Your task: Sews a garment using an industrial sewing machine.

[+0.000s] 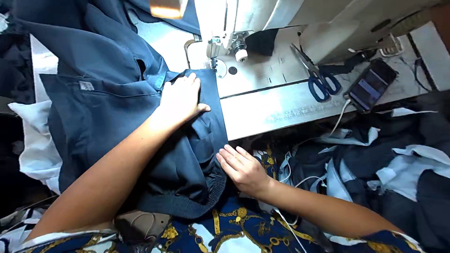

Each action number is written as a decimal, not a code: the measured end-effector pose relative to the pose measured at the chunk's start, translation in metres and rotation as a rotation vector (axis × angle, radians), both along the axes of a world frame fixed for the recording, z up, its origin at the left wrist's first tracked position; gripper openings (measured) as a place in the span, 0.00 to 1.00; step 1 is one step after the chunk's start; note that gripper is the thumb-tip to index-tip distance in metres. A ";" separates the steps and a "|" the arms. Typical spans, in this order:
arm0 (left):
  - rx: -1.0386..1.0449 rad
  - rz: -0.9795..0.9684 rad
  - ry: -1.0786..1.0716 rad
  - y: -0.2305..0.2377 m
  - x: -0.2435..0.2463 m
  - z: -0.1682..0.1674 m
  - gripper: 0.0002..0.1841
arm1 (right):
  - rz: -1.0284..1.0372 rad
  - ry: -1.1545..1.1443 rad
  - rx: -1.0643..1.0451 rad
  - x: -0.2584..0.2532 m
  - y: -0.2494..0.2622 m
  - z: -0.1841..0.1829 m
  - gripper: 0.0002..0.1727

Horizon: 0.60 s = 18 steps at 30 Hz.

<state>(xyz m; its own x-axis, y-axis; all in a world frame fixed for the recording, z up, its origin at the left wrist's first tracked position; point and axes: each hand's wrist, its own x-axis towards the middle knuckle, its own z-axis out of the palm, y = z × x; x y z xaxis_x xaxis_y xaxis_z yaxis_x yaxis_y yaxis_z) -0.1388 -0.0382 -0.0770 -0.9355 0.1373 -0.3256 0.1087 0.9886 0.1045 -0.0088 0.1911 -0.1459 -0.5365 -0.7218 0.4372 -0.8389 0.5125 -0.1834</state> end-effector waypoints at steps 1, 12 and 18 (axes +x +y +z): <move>0.009 0.010 0.000 0.001 0.000 0.000 0.46 | -0.002 0.001 0.003 0.000 0.001 -0.002 0.17; 0.017 0.081 -0.041 0.010 -0.011 0.006 0.43 | 0.007 -0.037 0.010 -0.017 0.002 0.004 0.16; 0.039 0.085 -0.040 0.002 -0.033 0.004 0.43 | 0.035 0.001 0.004 -0.040 -0.002 0.006 0.15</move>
